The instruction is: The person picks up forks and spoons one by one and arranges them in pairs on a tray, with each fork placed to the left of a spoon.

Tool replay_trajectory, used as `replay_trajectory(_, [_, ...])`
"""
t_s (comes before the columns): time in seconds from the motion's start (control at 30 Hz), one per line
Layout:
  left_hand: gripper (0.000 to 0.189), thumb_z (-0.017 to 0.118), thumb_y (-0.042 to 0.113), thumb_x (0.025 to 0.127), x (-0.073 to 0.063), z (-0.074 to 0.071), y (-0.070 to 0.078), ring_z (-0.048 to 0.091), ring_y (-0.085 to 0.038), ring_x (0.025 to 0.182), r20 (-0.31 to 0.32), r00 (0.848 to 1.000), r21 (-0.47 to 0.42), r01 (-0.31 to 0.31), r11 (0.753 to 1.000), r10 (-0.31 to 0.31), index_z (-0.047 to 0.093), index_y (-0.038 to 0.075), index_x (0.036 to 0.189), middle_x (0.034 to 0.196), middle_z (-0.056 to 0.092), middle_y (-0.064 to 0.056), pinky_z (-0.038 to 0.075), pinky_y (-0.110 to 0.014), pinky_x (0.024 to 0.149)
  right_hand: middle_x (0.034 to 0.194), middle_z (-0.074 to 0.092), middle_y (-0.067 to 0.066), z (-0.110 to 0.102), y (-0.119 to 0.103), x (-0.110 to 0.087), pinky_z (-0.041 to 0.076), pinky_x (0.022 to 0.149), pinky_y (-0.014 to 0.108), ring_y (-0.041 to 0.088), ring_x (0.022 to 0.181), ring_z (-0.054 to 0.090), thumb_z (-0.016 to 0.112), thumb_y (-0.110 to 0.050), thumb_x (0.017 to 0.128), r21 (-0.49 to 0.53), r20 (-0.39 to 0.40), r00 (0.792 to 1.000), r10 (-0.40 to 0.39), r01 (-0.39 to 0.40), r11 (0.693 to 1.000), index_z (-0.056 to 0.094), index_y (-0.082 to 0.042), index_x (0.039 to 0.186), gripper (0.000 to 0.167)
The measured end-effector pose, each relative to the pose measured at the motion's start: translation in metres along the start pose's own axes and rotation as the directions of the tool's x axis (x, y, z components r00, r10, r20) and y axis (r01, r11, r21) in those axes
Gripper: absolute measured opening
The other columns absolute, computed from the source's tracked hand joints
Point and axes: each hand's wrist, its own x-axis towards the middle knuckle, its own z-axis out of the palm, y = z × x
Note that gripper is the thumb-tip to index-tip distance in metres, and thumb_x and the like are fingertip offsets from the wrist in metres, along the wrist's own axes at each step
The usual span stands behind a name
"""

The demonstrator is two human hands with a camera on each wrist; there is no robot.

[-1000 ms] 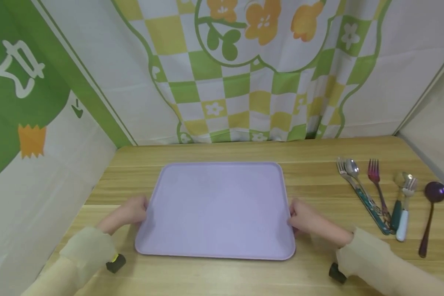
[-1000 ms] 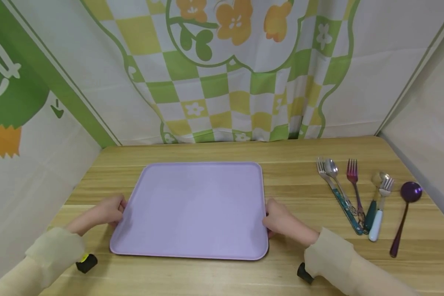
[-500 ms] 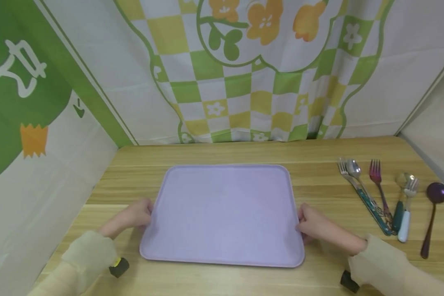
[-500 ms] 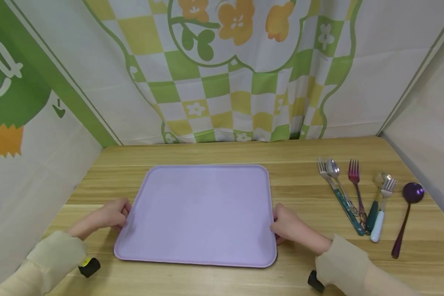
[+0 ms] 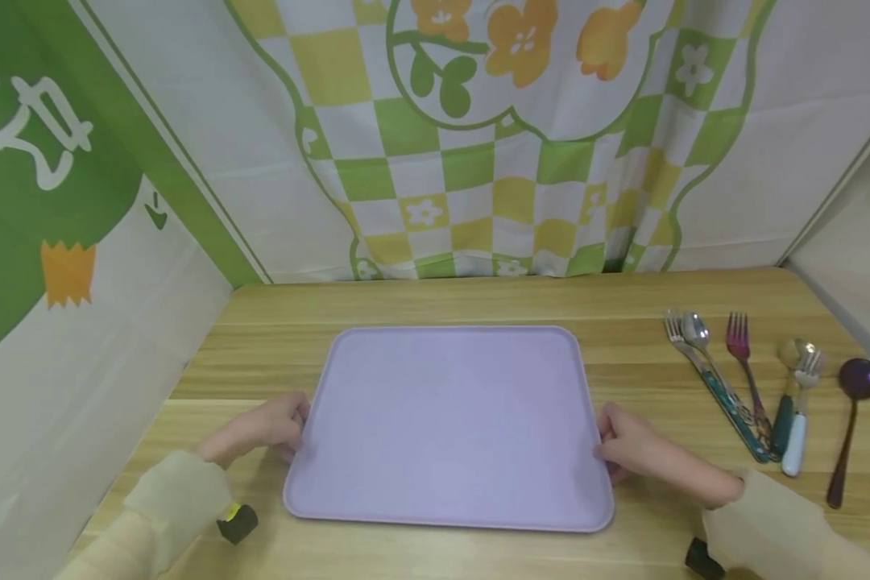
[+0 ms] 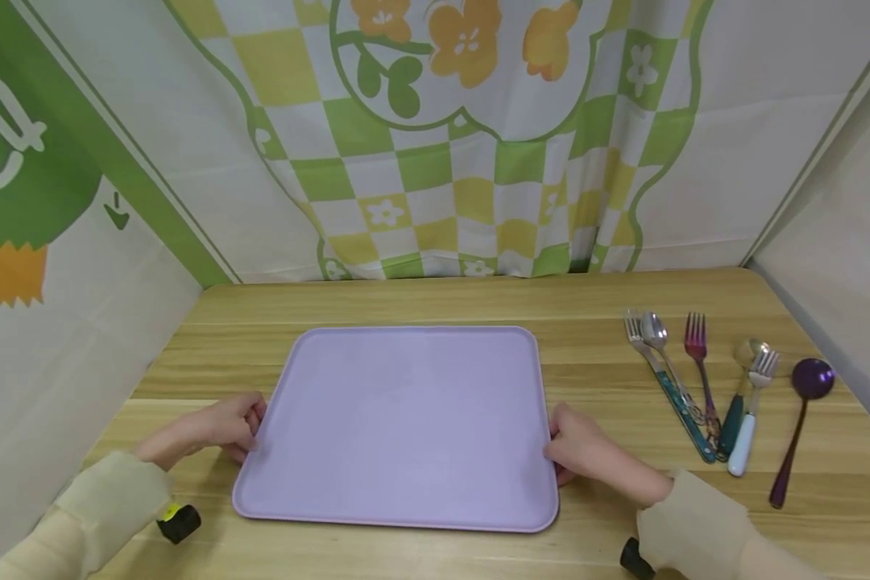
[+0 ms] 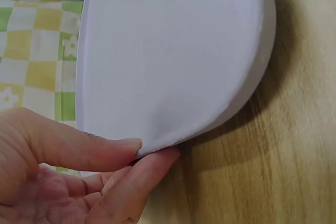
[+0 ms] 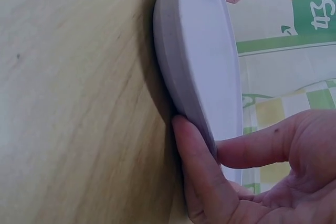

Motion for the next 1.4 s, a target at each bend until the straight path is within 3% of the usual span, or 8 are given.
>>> replay_trajectory(0.5, [0.036, 0.054, -0.011, 0.057, 0.007, 0.01, -0.003, 0.057, -0.022, 0.062, 0.085, 0.995, -0.147, -0.046, 0.988, 0.059, 0.039, -0.005, 0.089, 0.075, 0.052, -0.015, 0.058, -0.037, 0.054, 0.067, 0.045, 0.011, -0.016, 0.01, -0.006, 0.057, 0.05, 0.035, 0.02, 0.057, 0.057, 0.052, 0.008, 0.074, -0.02, 0.032, 0.999, -0.02, 0.021, 1.0, 0.04, 0.008, 0.085, 0.016])
replay_trajectory(0.83, [0.035, 0.053, -0.01, 0.059, 0.005, 0.008, 0.003, 0.06, -0.023, 0.061, 0.134, 0.991, -0.165, 0.0, 0.986, 0.022, 0.037, -0.005, 0.091, 0.079, 0.053, -0.018, 0.058, -0.036, 0.055, 0.069, 0.043, 0.01, -0.02, 0.01, -0.008, 0.057, 0.052, 0.035, 0.02, 0.059, 0.056, 0.052, 0.006, 0.076, -0.01, 0.061, 0.998, -0.02, 0.02, 1.0, 0.041, 0.009, 0.087, 0.016])
replay_trajectory(1.0, [0.035, 0.053, -0.01, 0.06, 0.005, 0.008, 0.004, 0.06, -0.024, 0.062, 0.145, 0.989, -0.165, 0.022, 0.986, 0.003, 0.038, -0.006, 0.092, 0.081, 0.051, -0.018, 0.058, -0.036, 0.057, 0.069, 0.045, 0.01, -0.021, 0.008, -0.008, 0.057, 0.05, 0.033, 0.019, 0.057, 0.055, 0.054, 0.005, 0.078, -0.08, 0.061, 0.998, -0.035, 0.04, 0.996, 0.043, 0.008, 0.087, 0.015])
replay_trajectory(1.13, [0.037, 0.052, -0.01, 0.06, 0.005, 0.008, 0.004, 0.061, -0.026, 0.065, 0.154, 0.988, -0.177, 0.033, 0.984, -0.005, 0.039, -0.009, 0.094, 0.084, 0.051, -0.02, 0.058, -0.038, 0.06, 0.067, 0.049, 0.007, -0.021, 0.005, -0.009, 0.051, 0.047, 0.028, 0.016, 0.056, 0.052, 0.059, 0.001, 0.078, -0.259, 0.044, 0.996, -0.073, 0.082, 0.962, 0.047, 0.005, 0.086, 0.015])
replay_trajectory(1.27, [0.039, 0.052, -0.011, 0.059, 0.005, 0.008, 0.004, 0.061, -0.027, 0.067, 0.159, 0.987, -0.185, 0.037, 0.982, -0.008, 0.039, -0.01, 0.096, 0.085, 0.05, -0.02, 0.058, -0.039, 0.061, 0.068, 0.051, 0.005, -0.023, 0.0, -0.009, 0.045, 0.048, 0.027, 0.015, 0.058, 0.048, 0.059, -0.004, 0.079, -0.423, 0.042, 0.994, -0.098, 0.106, 0.9, 0.051, 0.004, 0.086, 0.013])
replay_trajectory(1.4, [0.038, 0.051, -0.011, 0.059, 0.005, 0.009, 0.004, 0.061, -0.026, 0.066, 0.153, 0.988, -0.187, 0.04, 0.982, -0.011, 0.039, -0.01, 0.094, 0.083, 0.049, -0.02, 0.058, -0.038, 0.061, 0.072, 0.056, 0.005, -0.028, -0.005, -0.008, 0.048, 0.053, 0.028, 0.016, 0.062, 0.05, 0.055, -0.004, 0.08, -0.519, 0.069, 0.988, -0.14, 0.155, 0.841, 0.057, 0.004, 0.085, 0.011])
